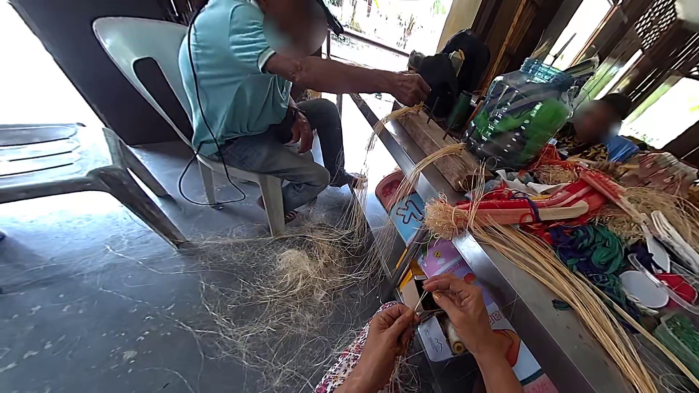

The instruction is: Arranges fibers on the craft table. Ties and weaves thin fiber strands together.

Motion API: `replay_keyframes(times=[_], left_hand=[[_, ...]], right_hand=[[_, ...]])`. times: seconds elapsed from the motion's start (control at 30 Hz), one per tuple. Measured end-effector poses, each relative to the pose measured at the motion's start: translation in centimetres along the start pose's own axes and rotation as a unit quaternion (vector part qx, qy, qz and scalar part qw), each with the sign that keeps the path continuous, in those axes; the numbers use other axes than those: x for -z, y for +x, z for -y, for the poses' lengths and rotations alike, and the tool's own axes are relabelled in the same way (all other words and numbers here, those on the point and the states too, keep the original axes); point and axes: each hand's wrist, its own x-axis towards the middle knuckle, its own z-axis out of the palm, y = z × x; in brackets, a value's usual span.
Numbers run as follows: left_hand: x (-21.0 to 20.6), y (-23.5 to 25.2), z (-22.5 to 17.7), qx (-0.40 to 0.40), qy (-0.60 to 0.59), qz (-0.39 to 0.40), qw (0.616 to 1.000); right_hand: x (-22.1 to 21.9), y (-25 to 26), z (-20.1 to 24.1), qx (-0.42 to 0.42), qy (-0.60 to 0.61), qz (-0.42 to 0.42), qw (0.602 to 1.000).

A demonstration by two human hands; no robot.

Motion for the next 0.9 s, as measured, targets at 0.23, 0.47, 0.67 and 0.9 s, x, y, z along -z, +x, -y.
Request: replay_keyframes(times=[0.23,0.47,0.67,0.9], left_hand=[[0.03,-0.12,-0.2,-0.01,0.016,0.006,1.0],[0.12,-0.09,-0.37,-0.01,0.017,0.007,1.0],[0.15,-0.24,-0.28,-0.007,0.024,0.009,1.0],[0.18,-0.23,-0.03,-0.008,0.025,0.014,1.0]], right_hand=[[-0.4,-0.04,0.31,-0.054,-0.022,0.024,0.998],[-0.55,0.14,0.01,-0.078,0.03,0.018,0.996],[-0.8,0.04,0.06,-0.096,0.039,0.019,0.994],[-0.71,0.14,0.44,-0.114,0.033,0.025,0.993]])
